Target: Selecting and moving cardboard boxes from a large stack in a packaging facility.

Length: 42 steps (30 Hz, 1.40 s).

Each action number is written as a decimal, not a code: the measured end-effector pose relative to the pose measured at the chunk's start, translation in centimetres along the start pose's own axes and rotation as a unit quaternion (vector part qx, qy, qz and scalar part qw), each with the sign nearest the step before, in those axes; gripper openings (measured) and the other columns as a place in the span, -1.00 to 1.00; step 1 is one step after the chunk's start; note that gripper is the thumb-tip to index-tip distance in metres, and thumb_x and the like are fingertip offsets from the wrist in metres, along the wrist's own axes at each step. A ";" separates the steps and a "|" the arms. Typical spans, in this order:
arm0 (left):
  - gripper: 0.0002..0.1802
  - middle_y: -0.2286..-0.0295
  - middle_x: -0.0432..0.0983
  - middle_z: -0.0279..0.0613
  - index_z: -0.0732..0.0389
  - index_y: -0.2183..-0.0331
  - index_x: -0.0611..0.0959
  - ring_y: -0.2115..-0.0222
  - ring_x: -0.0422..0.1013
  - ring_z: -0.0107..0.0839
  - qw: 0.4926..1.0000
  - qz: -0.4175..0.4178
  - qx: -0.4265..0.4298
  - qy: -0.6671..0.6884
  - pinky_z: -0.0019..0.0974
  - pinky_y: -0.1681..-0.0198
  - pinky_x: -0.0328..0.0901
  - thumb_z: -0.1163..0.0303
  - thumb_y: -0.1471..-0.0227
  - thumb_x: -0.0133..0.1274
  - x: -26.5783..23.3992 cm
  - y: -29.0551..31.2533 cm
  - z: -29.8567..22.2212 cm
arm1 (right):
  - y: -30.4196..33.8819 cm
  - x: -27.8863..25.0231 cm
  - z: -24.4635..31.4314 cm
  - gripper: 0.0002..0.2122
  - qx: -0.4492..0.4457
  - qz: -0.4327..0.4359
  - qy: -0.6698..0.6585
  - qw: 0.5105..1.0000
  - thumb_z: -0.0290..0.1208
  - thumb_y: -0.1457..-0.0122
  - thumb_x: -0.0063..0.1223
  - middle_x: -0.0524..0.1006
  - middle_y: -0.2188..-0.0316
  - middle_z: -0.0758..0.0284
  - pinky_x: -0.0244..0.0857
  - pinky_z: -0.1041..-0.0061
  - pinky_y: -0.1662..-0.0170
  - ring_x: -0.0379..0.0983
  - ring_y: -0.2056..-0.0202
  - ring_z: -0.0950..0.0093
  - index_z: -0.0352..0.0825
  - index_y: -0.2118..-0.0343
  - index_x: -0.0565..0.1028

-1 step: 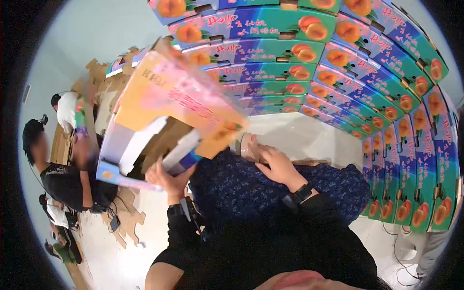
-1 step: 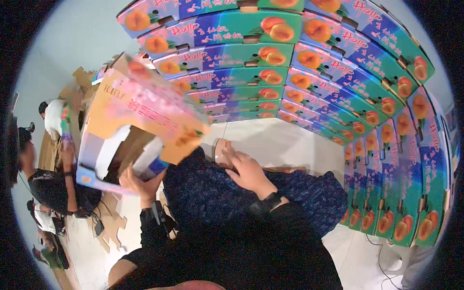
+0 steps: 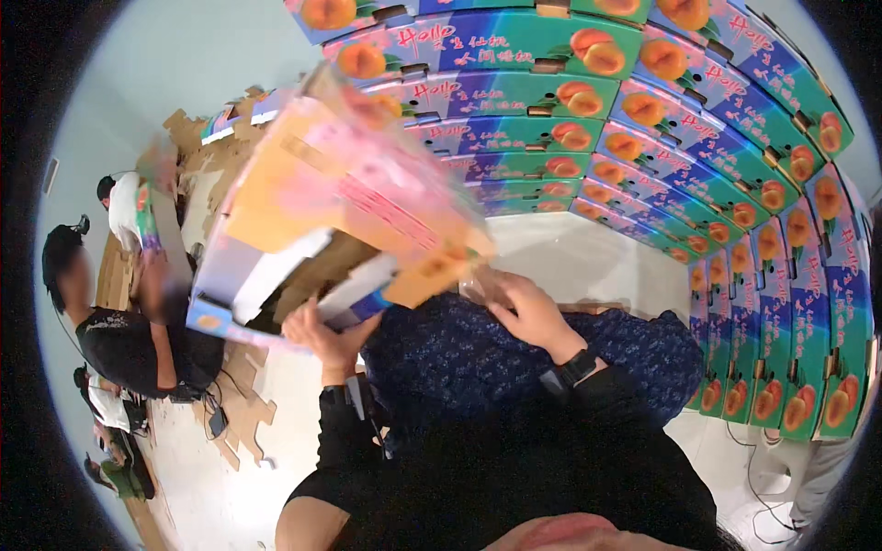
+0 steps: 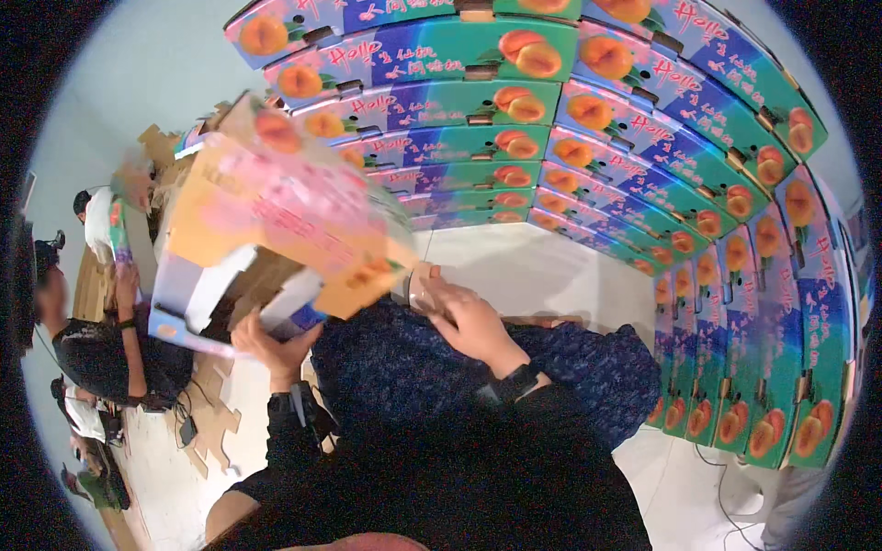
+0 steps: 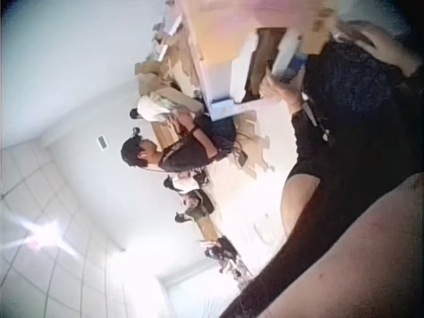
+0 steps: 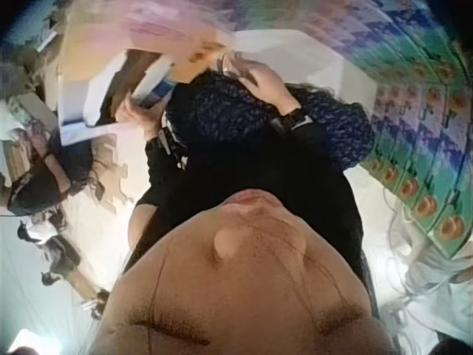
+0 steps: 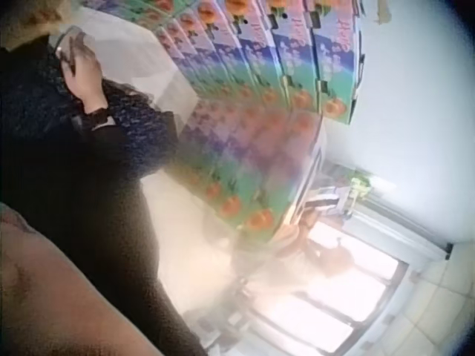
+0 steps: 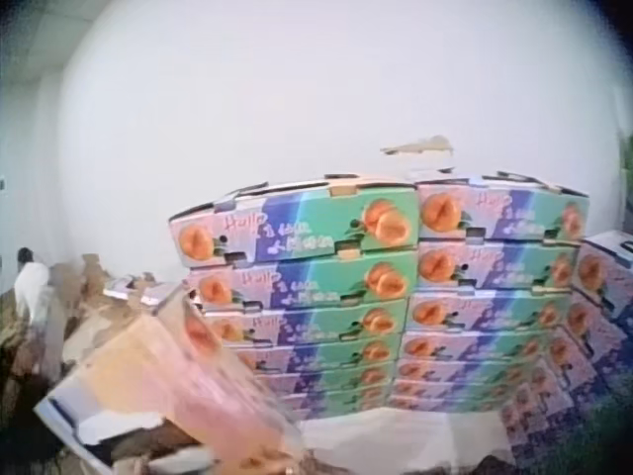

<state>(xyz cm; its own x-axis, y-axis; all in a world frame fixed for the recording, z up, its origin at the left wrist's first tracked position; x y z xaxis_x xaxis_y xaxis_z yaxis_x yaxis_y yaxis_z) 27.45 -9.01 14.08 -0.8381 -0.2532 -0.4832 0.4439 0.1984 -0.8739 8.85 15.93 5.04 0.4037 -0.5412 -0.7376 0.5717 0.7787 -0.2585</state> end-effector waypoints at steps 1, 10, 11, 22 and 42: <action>0.04 0.28 0.29 -0.16 0.11 0.11 0.42 0.17 0.20 -0.12 0.999 -0.002 0.021 0.035 -0.04 0.06 0.04 -0.18 0.69 0.43 0.5 0.5 -0.3 | 0.0 -0.9 -0.3 -0.50 0.003 -0.057 -0.046 0.997 -0.33 -0.06 0.05 0.42 0.09 0.05 0.26 0.23 0.01 0.32 0.05 0.01 -0.31 -0.09 0.27; -0.21 0.01 0.26 -0.03 0.08 0.06 0.38 -0.04 0.15 0.04 0.981 0.092 0.164 0.049 0.14 -0.08 -0.05 -0.03 0.33 0.31 2.0 6.9 -1.6 | 2.2 -2.5 -4.3 -0.36 0.117 -0.047 -0.568 0.813 -0.06 -0.12 -0.09 0.22 -0.12 0.19 0.03 0.36 -0.15 0.15 -0.13 0.35 -0.30 -0.20 0.08; -0.19 -0.01 0.24 0.02 0.11 0.05 0.36 -0.05 0.13 0.07 0.978 0.125 0.162 0.033 0.16 -0.09 -0.07 -0.04 0.31 0.29 2.6 6.6 -1.9 | 2.7 -4.3 -2.1 -0.22 0.076 -0.043 -0.519 0.850 -0.08 0.00 0.06 0.15 -0.17 0.16 -0.04 0.35 -0.19 0.07 -0.18 0.33 -0.34 -0.22 -0.01; 0.05 0.05 0.27 -0.01 0.17 0.06 0.44 0.04 0.17 -0.02 0.968 0.137 0.105 0.181 0.04 -0.02 0.02 -0.31 0.54 0.33 0.2 1.1 -2.5 | 3.2 -4.8 3.2 0.29 0.016 -0.037 -0.263 0.964 -0.09 0.30 0.47 -0.10 -0.25 -0.15 -0.17 0.30 -0.28 -0.09 -0.28 0.06 -0.54 -0.23 -0.40; 0.03 0.08 0.38 -0.11 0.31 -0.05 0.34 -0.08 0.18 -0.31 0.765 -0.058 -0.443 0.463 -0.22 -0.15 0.03 -0.46 -0.03 -0.59 2.2 -0.9 10.9 | 3.4 -3.7 -0.4 -0.27 0.074 -0.011 -0.297 0.952 -0.36 0.36 0.44 0.48 0.10 0.19 0.19 0.34 -0.10 0.40 0.04 0.30 -0.33 -0.01 0.38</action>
<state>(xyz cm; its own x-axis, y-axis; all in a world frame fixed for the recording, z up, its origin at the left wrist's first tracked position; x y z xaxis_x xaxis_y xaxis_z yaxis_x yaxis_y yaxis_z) 28.71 -20.06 13.22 -0.9032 0.3803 0.1989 0.3037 0.8938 -0.3300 8.96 20.66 6.60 0.6980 -0.6749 -0.2394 0.6609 0.7358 -0.1475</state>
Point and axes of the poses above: each hand's wrist, its own y-axis away from the middle knuckle, its own x-axis out of the palm, z = x × y, the point moved 5 cm from there along -y, towards the middle knuckle
